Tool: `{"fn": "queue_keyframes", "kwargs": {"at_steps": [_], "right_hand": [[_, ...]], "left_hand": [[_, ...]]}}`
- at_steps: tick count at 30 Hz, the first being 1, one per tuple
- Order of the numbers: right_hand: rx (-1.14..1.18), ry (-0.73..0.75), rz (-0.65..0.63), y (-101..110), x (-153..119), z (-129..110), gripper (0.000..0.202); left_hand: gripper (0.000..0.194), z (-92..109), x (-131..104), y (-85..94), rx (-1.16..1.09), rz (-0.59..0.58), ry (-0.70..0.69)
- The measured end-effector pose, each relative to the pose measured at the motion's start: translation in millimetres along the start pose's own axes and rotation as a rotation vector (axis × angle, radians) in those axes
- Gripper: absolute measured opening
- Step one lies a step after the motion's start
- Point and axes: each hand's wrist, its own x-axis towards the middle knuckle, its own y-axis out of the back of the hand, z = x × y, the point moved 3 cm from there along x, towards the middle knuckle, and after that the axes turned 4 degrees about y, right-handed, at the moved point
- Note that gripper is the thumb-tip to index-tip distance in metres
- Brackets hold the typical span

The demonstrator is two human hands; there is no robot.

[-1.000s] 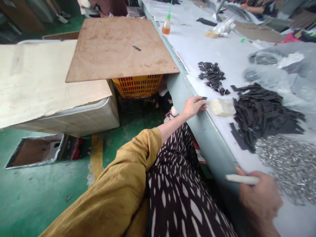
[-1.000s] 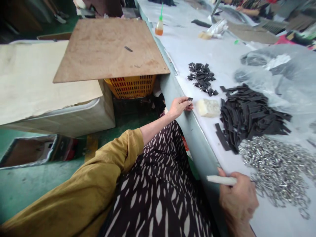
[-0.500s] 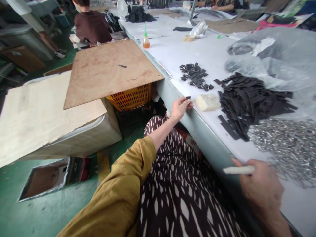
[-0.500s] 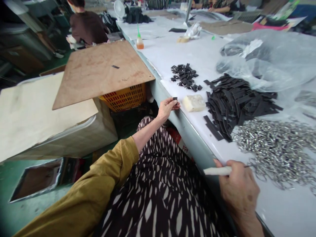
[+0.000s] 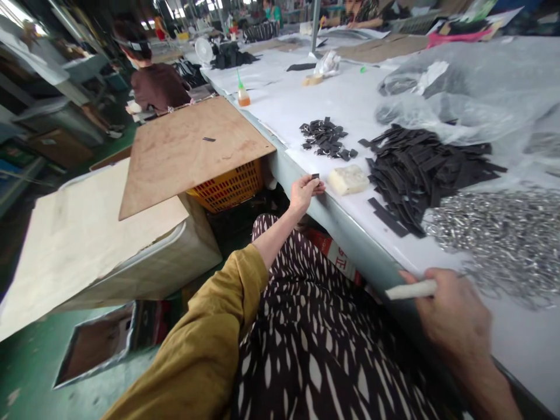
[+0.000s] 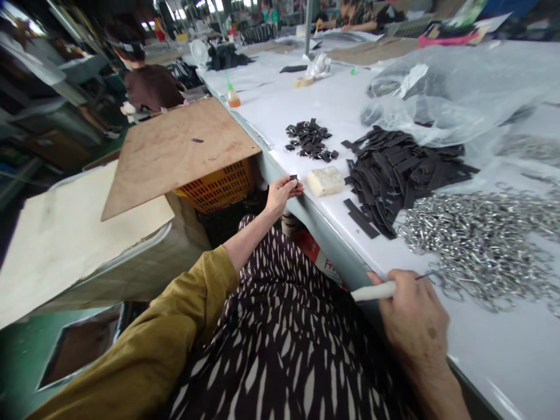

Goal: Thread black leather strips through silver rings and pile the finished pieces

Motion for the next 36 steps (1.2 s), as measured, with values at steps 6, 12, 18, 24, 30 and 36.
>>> {"fn": "queue_keyframes", "kwargs": {"at_steps": [6,12,18,24,30,36], "right_hand": [[0.022,0.026,0.036,1.7,0.3,-1.3,0.029],[0.052,0.028,0.039,0.9,1.0,-0.4,0.029],[0.06,0.022,0.026,-0.1,2.2,0.5,0.035],[0.079,-0.015,-0.013,1.1,2.9,1.2,0.034],[0.093,-0.002,0.015,-1.3,1.3,0.7,0.034],[0.094,0.041,0.052,2.0,1.0,-0.5,0.035]], "left_hand": [[0.01,-0.6,0.3,0.9,0.014,0.013,-0.012],[0.009,-0.3,0.8,0.9,0.037,0.026,-0.016],[0.009,-0.9,0.6,0.1,0.042,0.046,-0.019],[0.008,0.8,-0.1,-0.5,0.073,0.037,-0.023],[0.01,1.8,0.4,-0.3,0.081,0.013,-0.044],[0.009,0.9,0.5,-0.4,0.073,0.024,-0.052]]}}
